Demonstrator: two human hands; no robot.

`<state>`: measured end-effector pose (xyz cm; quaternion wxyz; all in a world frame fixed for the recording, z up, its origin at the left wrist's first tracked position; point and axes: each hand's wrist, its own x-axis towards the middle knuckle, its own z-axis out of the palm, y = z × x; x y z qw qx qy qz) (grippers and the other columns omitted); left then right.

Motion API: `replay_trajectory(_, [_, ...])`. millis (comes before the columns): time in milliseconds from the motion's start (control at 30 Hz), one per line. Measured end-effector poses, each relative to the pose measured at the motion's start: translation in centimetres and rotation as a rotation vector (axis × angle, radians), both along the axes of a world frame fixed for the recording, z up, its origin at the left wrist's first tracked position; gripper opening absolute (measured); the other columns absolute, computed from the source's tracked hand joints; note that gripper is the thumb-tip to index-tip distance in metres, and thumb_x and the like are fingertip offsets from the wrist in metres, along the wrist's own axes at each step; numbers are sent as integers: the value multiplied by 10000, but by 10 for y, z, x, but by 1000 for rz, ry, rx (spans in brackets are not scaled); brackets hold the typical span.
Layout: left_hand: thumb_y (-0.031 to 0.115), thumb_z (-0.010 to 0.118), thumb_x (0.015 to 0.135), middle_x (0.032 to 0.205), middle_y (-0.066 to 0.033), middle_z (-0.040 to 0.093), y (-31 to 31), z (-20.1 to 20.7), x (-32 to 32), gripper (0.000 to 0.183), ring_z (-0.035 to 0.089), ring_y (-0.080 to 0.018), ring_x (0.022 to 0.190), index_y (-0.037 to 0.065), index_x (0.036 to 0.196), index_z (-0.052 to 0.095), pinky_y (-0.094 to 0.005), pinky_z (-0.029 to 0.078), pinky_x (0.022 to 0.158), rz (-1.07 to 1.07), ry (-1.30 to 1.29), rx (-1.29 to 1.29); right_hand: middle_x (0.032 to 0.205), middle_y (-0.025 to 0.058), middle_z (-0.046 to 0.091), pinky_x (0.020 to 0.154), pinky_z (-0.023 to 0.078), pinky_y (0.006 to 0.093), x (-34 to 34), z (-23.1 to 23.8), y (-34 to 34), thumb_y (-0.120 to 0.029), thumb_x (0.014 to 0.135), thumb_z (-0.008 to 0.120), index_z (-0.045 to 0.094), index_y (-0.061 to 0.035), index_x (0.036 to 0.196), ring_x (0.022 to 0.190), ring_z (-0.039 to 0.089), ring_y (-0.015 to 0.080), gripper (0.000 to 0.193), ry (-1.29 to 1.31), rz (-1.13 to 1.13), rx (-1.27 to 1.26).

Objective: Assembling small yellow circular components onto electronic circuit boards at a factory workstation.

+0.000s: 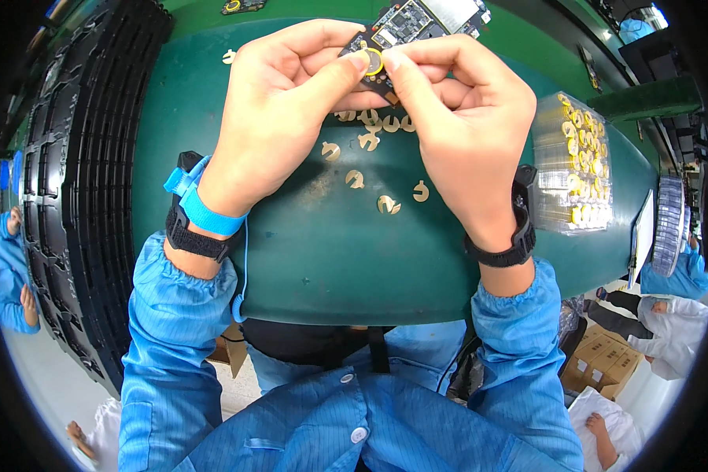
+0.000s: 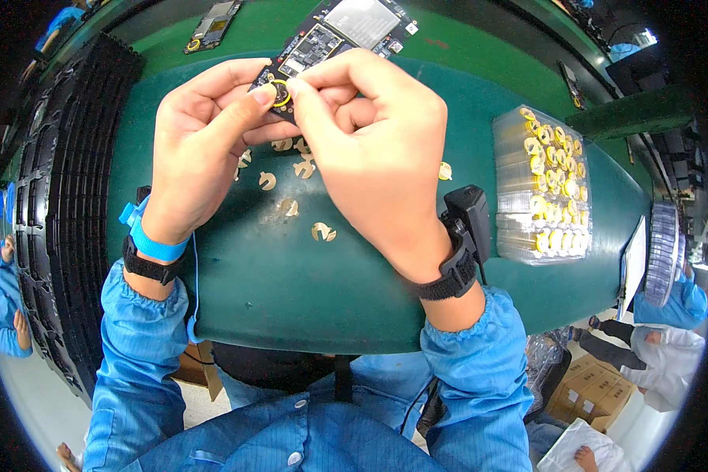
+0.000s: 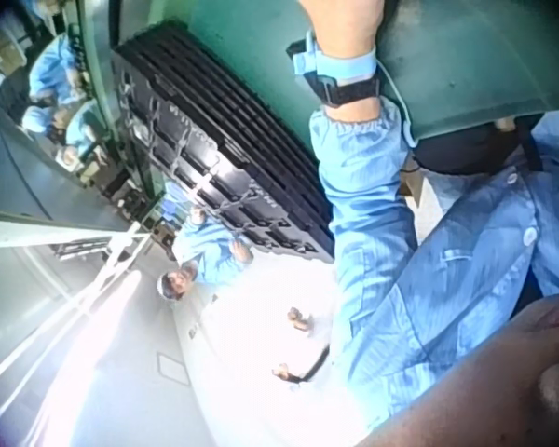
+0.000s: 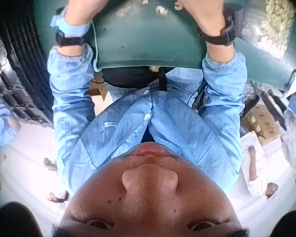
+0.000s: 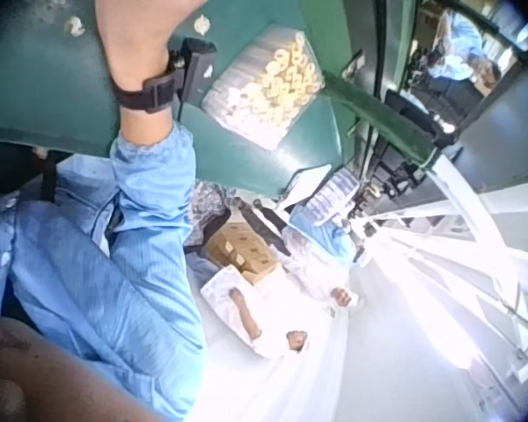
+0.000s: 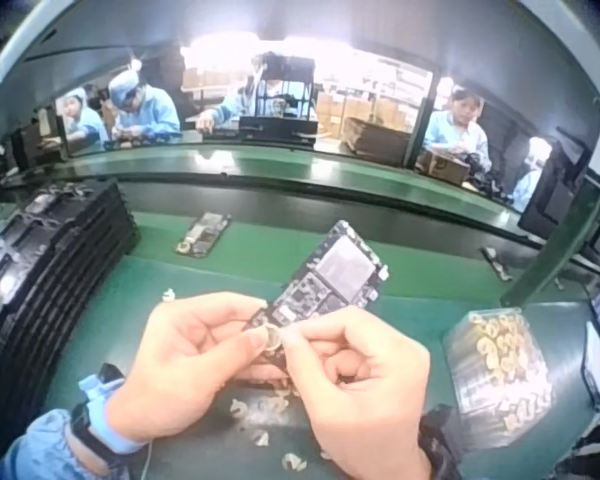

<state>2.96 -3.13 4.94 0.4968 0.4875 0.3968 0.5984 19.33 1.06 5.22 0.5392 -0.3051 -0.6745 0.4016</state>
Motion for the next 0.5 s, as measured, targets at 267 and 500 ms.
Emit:
replay_trajectory(267, [51,577,1026,1140,-165,727,-2,1,-3,302,737,-203,990,-119,1274,605,-341,643,876,43,-29,1,742,-25,616,493,381,152,11,0,12,-57,970,722,618,6,896,611,538,-18,142,159,-84,-172])
replay_trajectory(500, [58,577,1034,1164,-153,715,3,1,-7,294,720,-189,1023,-109,1275,602,-331,630,898,-3,-83,-33,715,37,660,473,423,241,6,6,11,-255,1032,662,649,32,925,527,526,43,306,-105,44,-349])
